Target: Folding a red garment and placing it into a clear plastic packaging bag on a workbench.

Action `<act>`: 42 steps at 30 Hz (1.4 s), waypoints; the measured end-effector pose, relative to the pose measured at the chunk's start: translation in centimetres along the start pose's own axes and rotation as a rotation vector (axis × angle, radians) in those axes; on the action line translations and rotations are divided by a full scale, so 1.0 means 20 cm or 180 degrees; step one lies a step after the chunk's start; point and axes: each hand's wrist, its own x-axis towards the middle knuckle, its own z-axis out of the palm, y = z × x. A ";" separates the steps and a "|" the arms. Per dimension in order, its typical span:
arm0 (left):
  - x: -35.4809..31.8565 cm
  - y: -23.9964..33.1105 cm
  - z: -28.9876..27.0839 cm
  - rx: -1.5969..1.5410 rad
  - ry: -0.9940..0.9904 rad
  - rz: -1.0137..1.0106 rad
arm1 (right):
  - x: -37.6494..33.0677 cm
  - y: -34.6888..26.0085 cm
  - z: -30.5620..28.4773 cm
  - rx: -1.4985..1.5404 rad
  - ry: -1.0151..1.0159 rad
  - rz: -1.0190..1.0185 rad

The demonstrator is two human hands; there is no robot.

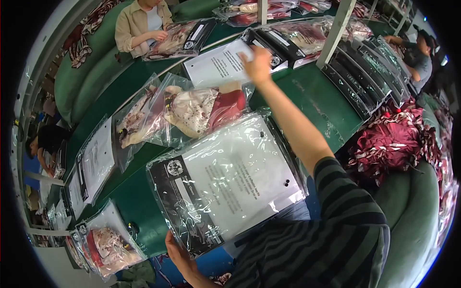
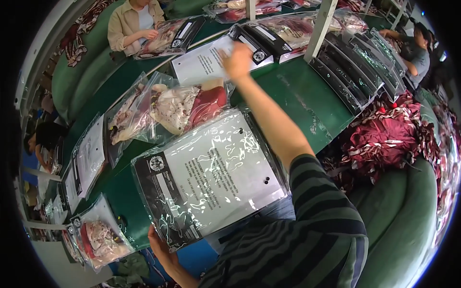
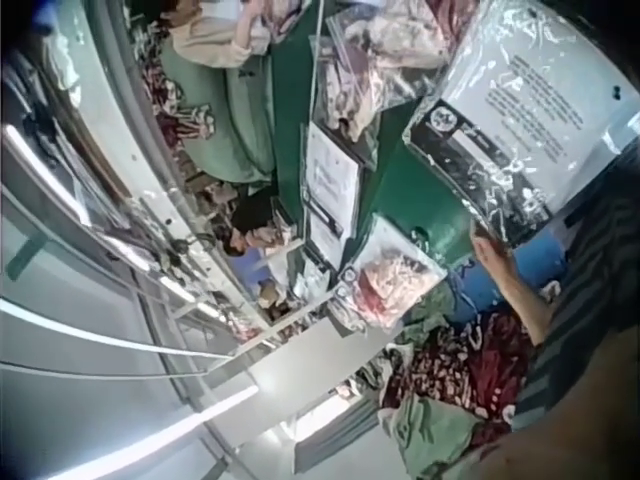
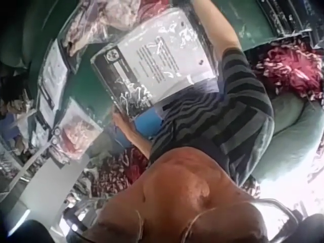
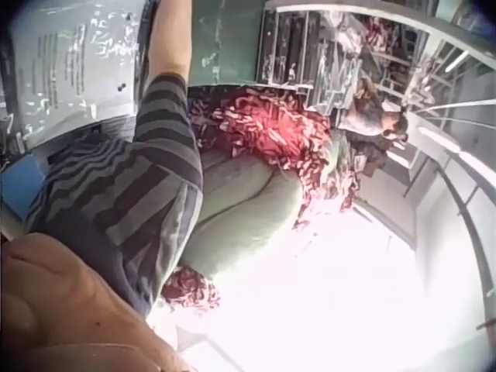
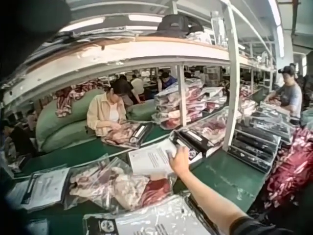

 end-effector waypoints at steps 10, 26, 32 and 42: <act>-0.01 0.16 0.19 0.1238 0.0044 -0.0291 | 0.02 0.67 0.06 -0.1149 -0.1105 0.2912; 0.01 0.04 0.14 0.0400 0.0512 -0.0037 | 0.68 0.36 -0.51 0.2894 0.1273 0.0801; 0.04 0.03 0.11 0.0446 0.0431 -0.0009 | 0.88 0.10 -1.59 0.1251 0.1092 -0.0283; 0.07 0.00 0.09 0.0259 0.0759 0.0891 | 0.50 0.23 -1.01 0.0600 0.0464 -0.0436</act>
